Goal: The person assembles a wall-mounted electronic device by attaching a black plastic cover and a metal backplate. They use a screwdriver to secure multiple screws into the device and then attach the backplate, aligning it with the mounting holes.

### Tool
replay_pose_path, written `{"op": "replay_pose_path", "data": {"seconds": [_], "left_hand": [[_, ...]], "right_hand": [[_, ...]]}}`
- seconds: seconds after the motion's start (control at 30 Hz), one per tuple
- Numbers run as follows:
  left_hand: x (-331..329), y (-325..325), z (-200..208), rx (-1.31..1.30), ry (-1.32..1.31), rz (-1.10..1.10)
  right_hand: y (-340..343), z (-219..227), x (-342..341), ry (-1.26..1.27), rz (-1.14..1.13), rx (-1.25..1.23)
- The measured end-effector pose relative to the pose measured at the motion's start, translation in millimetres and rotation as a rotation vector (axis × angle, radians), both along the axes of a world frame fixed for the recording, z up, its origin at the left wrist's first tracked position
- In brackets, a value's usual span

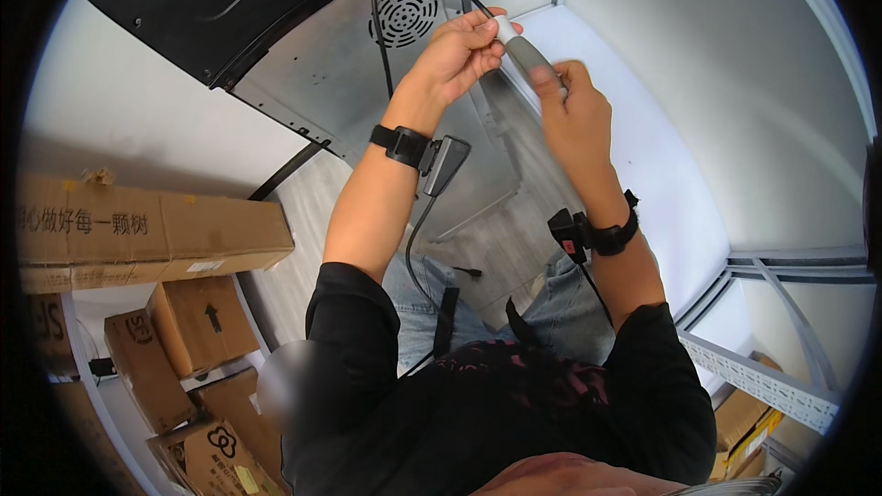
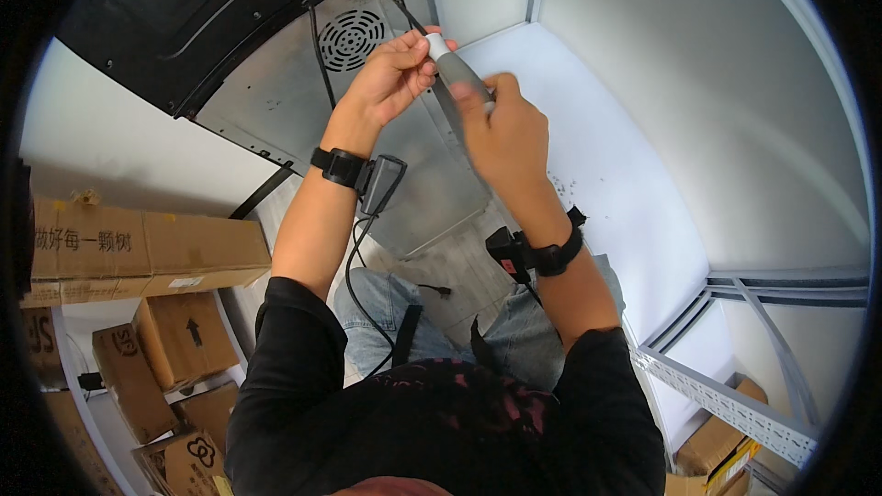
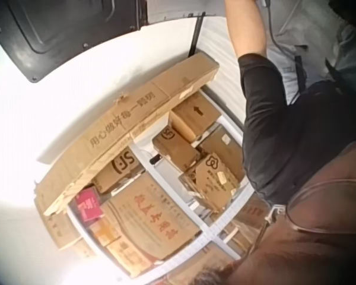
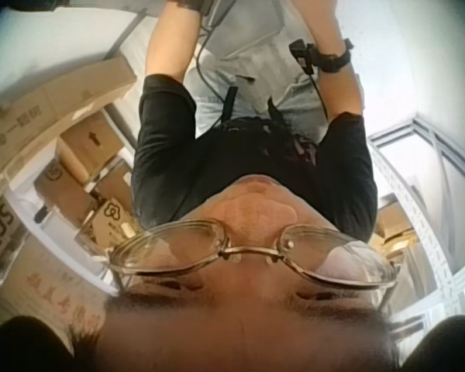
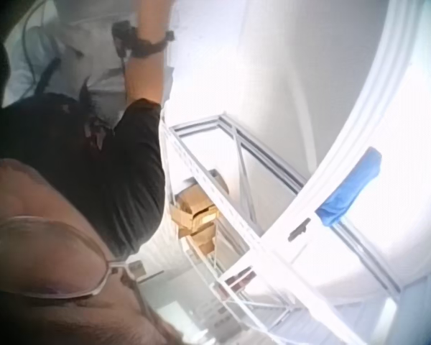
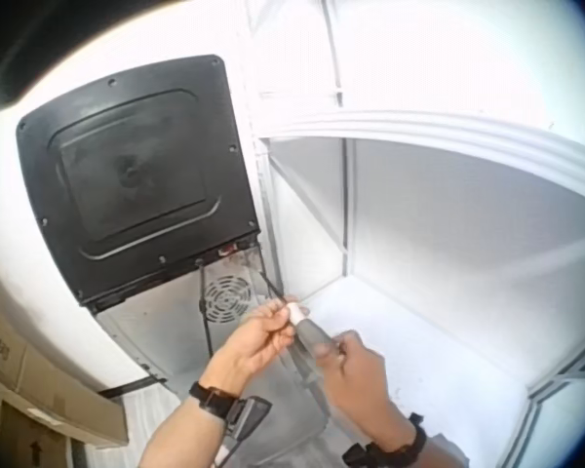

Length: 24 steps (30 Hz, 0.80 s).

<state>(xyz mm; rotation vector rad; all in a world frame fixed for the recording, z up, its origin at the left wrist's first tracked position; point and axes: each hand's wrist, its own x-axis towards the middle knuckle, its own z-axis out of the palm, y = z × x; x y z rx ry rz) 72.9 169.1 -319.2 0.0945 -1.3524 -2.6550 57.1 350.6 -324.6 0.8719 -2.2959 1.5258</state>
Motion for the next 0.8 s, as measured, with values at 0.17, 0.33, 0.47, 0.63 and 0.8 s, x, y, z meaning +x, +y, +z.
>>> {"op": "replay_pose_path", "data": {"seconds": [0.17,0.33,0.47,0.63,0.8], "left_hand": [[0.7,3.2,-3.6,-0.035,-0.026,0.042],[4.4,10.3,4.2,-0.023,0.025,-0.041],[3.4,6.7,0.7,-0.065,0.021,-0.007],[-2.2,3.2,-5.0,-0.040,0.002,0.013],[1.8,3.2,-0.5,0.045,0.078,-0.042]], "right_hand": [[-4.7,-6.7,0.9,0.268,0.049,-0.081],[-4.3,-3.0,2.2,-0.079,0.042,-0.018],[1.6,2.2,-6.0,-0.081,0.051,0.095],[-2.3,2.0,6.2,0.152,0.019,0.031],[-5.2,1.4,3.5,0.117,0.077,0.117]]}}
